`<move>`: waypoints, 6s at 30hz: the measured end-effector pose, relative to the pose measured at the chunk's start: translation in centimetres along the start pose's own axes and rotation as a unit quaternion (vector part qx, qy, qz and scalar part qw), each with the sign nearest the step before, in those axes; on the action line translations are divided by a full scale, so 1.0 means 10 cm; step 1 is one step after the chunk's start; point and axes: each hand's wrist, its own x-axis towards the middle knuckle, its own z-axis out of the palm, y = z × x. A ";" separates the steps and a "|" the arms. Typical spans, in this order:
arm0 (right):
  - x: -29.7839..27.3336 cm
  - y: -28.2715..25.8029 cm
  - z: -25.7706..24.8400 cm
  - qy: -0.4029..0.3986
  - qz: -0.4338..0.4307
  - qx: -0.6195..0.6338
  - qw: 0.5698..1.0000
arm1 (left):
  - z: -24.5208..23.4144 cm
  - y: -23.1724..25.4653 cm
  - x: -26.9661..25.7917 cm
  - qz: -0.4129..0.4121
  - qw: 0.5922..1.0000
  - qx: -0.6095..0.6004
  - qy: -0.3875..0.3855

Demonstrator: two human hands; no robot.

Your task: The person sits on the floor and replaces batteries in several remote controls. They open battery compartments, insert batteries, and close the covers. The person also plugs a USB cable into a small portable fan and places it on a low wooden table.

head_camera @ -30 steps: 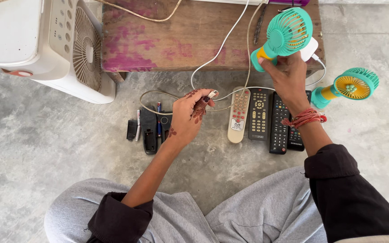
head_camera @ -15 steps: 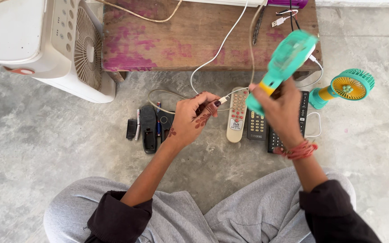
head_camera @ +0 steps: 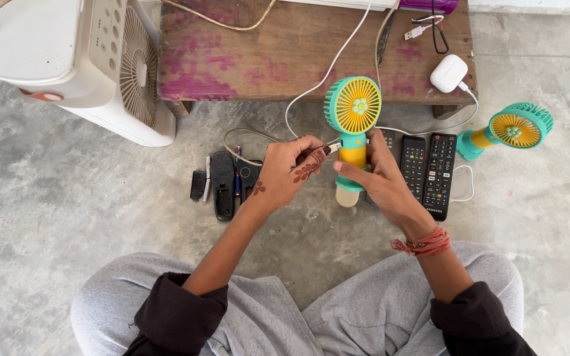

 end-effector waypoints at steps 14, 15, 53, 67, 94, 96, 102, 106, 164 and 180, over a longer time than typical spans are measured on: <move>-0.05 0.10 -0.04 0.047 -0.010 -0.108 0.993 | -0.07 -0.05 0.06 -0.039 0.998 0.000 -0.049; -0.06 0.10 -0.03 0.054 -0.007 -0.120 0.991 | -0.09 -0.05 0.06 -0.037 0.998 0.007 -0.053; -0.10 0.28 0.08 0.069 0.024 -0.043 0.996 | 0.17 -0.28 0.00 -0.068 0.998 0.007 -0.011; -0.12 0.38 0.10 0.083 -0.005 0.006 0.997 | 0.19 -0.29 -0.02 -0.053 0.998 0.017 -0.018; 1.23 -0.07 0.63 0.041 -0.221 0.058 0.973 | -0.65 -0.06 0.10 0.088 0.898 0.247 0.354; 1.48 -0.07 0.62 0.022 -0.269 0.077 0.960 | -0.70 -0.07 0.10 0.073 0.902 0.226 0.361; 1.91 0.07 0.55 -0.009 -0.279 0.050 0.959 | -0.70 -0.10 0.14 0.056 0.918 0.184 0.347; 1.91 0.16 0.51 -0.002 -0.274 0.031 0.961 | -0.70 -0.13 0.17 0.044 0.924 0.167 0.340; 1.07 -0.03 1.02 0.065 -0.097 0.108 0.987 | -0.63 -0.19 0.22 0.031 0.969 0.023 0.243; 0.83 0.08 0.90 0.088 -0.038 0.213 0.972 | -0.55 -0.24 0.22 -0.034 0.990 -0.051 0.129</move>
